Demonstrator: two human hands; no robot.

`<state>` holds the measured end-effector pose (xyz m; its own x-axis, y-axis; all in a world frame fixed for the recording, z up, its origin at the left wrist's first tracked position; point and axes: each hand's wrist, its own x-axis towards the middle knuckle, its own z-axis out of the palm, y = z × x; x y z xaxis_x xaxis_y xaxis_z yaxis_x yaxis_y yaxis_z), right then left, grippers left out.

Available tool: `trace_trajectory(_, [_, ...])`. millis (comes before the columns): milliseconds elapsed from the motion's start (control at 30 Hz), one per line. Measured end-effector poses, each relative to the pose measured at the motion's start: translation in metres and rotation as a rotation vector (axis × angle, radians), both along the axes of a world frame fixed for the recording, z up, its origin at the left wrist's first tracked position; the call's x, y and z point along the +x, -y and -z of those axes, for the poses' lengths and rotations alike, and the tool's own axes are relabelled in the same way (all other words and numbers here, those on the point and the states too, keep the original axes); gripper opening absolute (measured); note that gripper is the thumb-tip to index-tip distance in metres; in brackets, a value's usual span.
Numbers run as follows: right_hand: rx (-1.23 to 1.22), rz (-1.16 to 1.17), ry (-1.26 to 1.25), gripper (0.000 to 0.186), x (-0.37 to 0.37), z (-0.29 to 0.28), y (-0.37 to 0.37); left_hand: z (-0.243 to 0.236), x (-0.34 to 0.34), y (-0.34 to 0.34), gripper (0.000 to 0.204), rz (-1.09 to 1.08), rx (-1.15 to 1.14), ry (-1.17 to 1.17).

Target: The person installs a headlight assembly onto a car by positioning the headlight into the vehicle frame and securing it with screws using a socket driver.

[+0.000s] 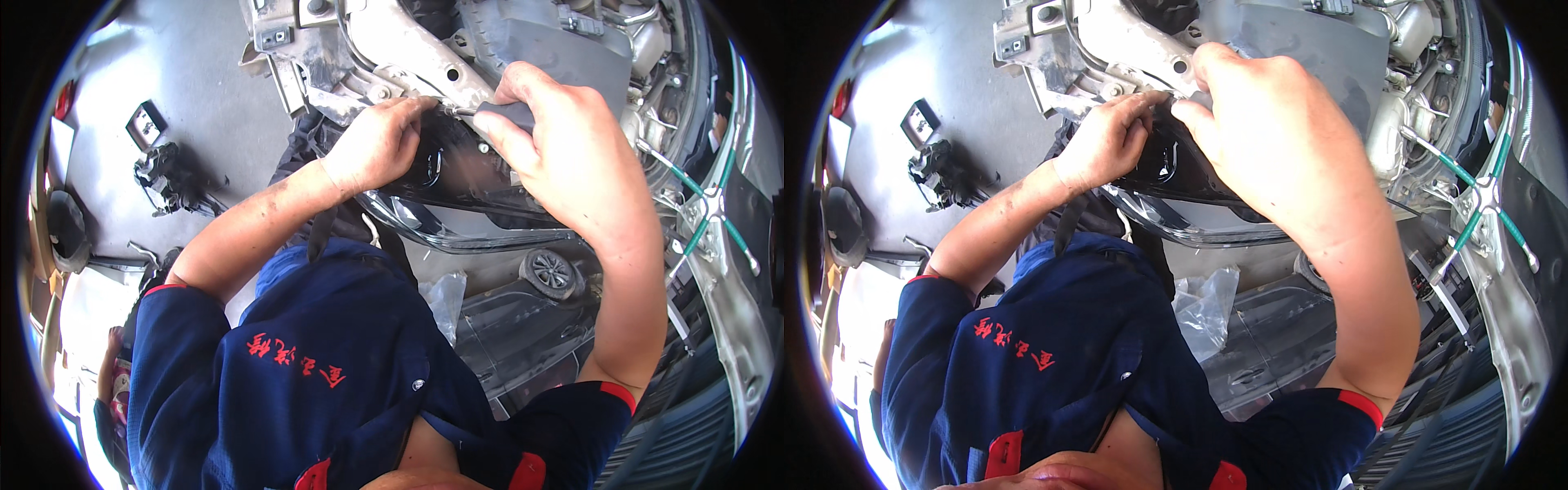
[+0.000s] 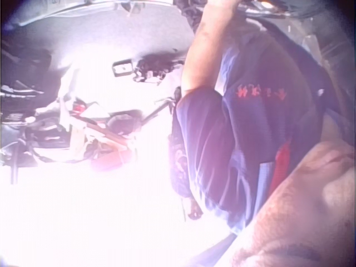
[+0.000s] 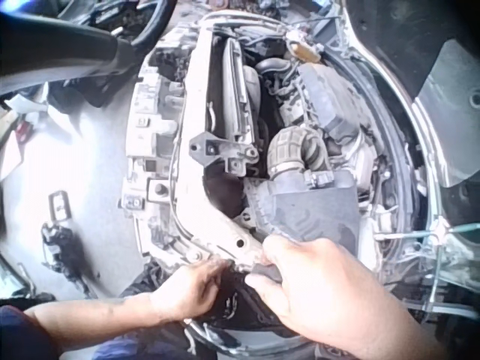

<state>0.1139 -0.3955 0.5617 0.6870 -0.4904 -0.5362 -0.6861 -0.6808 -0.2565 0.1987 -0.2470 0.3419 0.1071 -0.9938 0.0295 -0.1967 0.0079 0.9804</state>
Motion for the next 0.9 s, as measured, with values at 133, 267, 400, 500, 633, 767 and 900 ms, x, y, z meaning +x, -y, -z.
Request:
trace_trajectory(133, [0.014,0.148,-0.242,0.022,0.007,-0.006,0.0,-0.004,0.001,0.003,0.046,0.007,0.009,0.028])
trace_trajectory(267, [-0.012,0.023,0.288,0.022,-0.021,0.012,-0.01,0.001,0.002,0.008,0.043,0.038,-0.007,0.058])
trace_trajectory(400, [-0.124,-0.001,0.246,0.021,-0.016,0.015,-0.014,-0.001,0.003,0.006,0.044,0.051,-0.032,0.086])
trace_trajectory(500, [-0.202,0.147,-0.146,0.022,-0.008,0.002,-0.023,0.001,0.002,0.001,0.046,0.059,-0.04,0.1])
trace_trajectory(633, [-0.173,-0.138,0.452,0.017,-0.022,0.003,-0.02,0.003,0.004,0.006,0.048,0.094,-0.015,0.106])
trace_trajectory(767, [-0.287,0.04,0.002,0.018,-0.019,0.009,-0.027,0.0,0.007,0.005,0.048,0.134,0.029,0.107])
trace_trajectory(900, [-0.298,-0.257,0.467,0.013,-0.028,0.014,-0.019,-0.002,0.009,0.007,0.048,0.162,-0.007,0.109])
